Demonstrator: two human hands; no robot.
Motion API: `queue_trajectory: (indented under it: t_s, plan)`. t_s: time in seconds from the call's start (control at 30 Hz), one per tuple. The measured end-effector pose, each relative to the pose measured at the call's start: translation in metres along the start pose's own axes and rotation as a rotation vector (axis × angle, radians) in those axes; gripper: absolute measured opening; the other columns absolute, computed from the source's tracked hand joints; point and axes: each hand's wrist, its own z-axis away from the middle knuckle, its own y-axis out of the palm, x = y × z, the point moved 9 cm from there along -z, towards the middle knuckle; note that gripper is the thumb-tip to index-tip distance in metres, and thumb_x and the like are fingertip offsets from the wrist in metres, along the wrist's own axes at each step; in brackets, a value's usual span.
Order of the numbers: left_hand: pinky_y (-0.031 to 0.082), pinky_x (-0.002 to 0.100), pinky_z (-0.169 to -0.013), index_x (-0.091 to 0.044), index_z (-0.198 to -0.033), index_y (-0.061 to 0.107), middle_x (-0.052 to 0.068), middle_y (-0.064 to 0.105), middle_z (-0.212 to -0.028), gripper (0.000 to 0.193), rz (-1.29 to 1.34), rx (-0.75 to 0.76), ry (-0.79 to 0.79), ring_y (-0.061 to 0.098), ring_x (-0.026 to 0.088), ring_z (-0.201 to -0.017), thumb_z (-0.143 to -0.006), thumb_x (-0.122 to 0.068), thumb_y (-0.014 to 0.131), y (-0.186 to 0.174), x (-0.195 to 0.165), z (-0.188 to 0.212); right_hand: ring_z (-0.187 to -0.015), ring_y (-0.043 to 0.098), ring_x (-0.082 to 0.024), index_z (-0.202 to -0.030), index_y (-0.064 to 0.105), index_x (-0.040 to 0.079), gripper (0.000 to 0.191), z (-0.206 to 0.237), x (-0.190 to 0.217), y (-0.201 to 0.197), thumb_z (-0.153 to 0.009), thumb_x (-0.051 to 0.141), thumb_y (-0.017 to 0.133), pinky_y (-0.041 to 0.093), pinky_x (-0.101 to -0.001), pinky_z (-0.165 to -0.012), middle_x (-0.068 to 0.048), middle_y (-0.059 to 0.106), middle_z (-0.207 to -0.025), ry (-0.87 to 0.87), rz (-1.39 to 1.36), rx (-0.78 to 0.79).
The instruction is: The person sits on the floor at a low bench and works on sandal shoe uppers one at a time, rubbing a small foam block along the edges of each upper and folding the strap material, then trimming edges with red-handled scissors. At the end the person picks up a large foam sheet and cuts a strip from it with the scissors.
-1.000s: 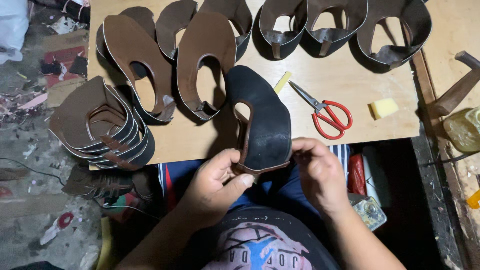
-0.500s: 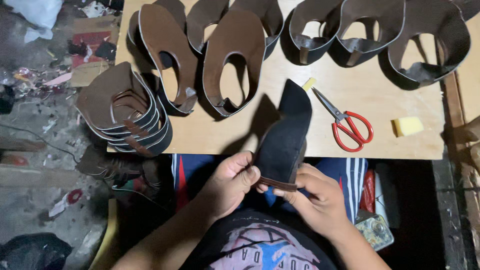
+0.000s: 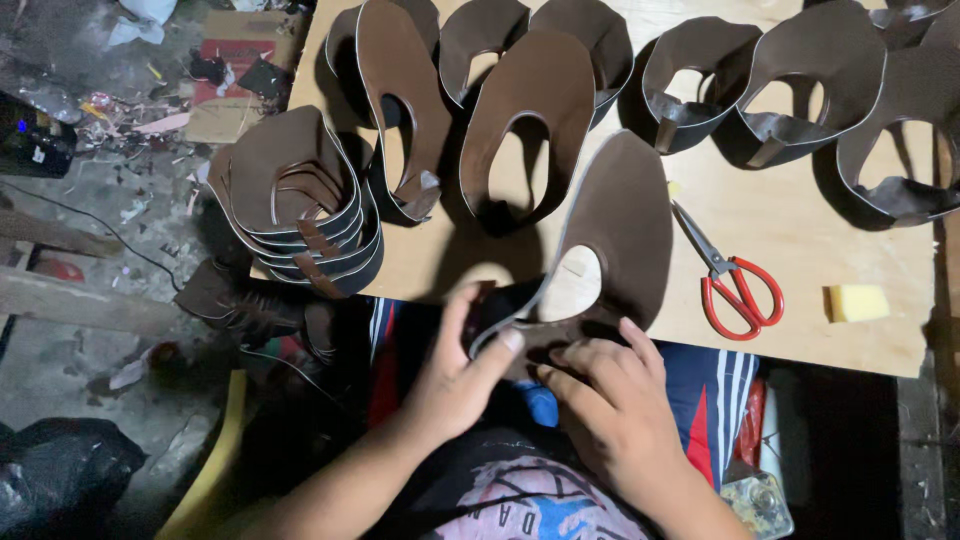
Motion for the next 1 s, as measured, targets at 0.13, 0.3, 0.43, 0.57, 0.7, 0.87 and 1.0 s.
queue_trajectory:
  t_s: [0.13, 0.3, 0.43, 0.57, 0.7, 0.87, 1.0]
  plan:
    - [0.055, 0.030, -0.062, 0.000, -0.130, 0.055, 0.012, 0.069, -0.111, 0.042, -0.058, -0.379, -0.181, 0.067, 0.016, -0.085, -0.099, -0.027, 0.051, -0.084, 0.018, -0.009, -0.104, 0.063, -0.029, -0.105, 0.070, 0.007, 0.031, 0.010, -0.024, -0.013, -0.075, 0.008, 0.077, 0.044, -0.0511, -0.107, -0.009, 0.066, -0.109, 0.110, -0.060, -0.096]
    - [0.049, 0.023, -0.058, -0.004, -0.132, 0.057, 0.007, 0.069, -0.110, 0.032, 0.007, -0.795, 0.239, 0.063, 0.010, -0.079, -0.109, -0.024, 0.050, -0.211, -0.025, -0.027, -0.102, 0.064, -0.030, -0.103, 0.071, 0.004, 0.023, 0.034, -0.075, 0.006, -0.081, 0.008, 0.075, 0.050, -0.0367, -0.089, -0.010, 0.069, -0.108, 0.342, -0.122, -0.045]
    - [0.056, 0.028, -0.062, 0.003, -0.129, 0.057, 0.010, 0.068, -0.109, 0.031, -0.243, -0.757, 0.304, 0.065, 0.015, -0.077, -0.104, -0.015, 0.056, -0.268, -0.036, -0.046, -0.102, 0.067, -0.028, -0.102, 0.071, 0.003, 0.020, 0.058, -0.099, 0.031, -0.084, 0.010, 0.074, 0.052, -0.0342, -0.087, -0.011, 0.070, -0.106, 0.432, -0.193, -0.017]
    - [0.054, 0.042, -0.080, 0.004, -0.128, 0.057, 0.016, 0.067, -0.094, 0.036, -0.946, -0.804, 0.167, 0.066, 0.030, -0.081, -0.097, -0.010, 0.070, -0.280, -0.037, -0.046, -0.098, 0.068, -0.026, -0.103, 0.072, 0.002, 0.019, 0.080, -0.117, 0.049, -0.085, 0.010, 0.073, 0.054, -0.0326, -0.082, -0.012, 0.070, -0.104, 0.515, -0.252, 0.017]
    - [0.041, 0.052, -0.097, 0.007, -0.133, 0.053, 0.029, 0.060, -0.119, 0.064, -1.344, -0.686, 0.374, 0.055, 0.048, -0.112, -0.081, -0.017, 0.081, -0.246, -0.059, -0.038, -0.092, 0.071, -0.025, -0.101, 0.072, 0.002, 0.018, 0.099, -0.133, 0.061, -0.085, 0.011, 0.073, 0.055, -0.0316, -0.078, -0.010, 0.071, -0.102, 0.632, -0.277, 0.048]
    - [0.028, 0.057, -0.124, -0.013, -0.124, 0.074, 0.005, 0.064, -0.134, 0.026, -1.416, -0.279, 0.294, 0.054, 0.030, -0.138, -0.105, -0.031, 0.069, -0.208, -0.052, -0.062, -0.092, 0.070, -0.026, -0.101, 0.071, 0.001, 0.017, 0.105, -0.141, 0.063, -0.086, 0.010, 0.073, 0.055, -0.0316, -0.080, -0.011, 0.071, -0.102, 0.611, -0.278, 0.003]
    - [0.023, 0.059, -0.117, -0.012, -0.105, 0.078, 0.013, 0.056, -0.145, 0.030, -1.529, -0.235, 0.407, 0.040, 0.039, -0.141, -0.101, -0.041, 0.070, -0.188, -0.054, -0.064, -0.093, 0.070, -0.026, -0.101, 0.070, 0.000, 0.017, 0.112, -0.148, 0.061, -0.086, 0.009, 0.072, 0.054, -0.0320, -0.081, -0.012, 0.070, -0.101, 0.666, -0.246, -0.036]
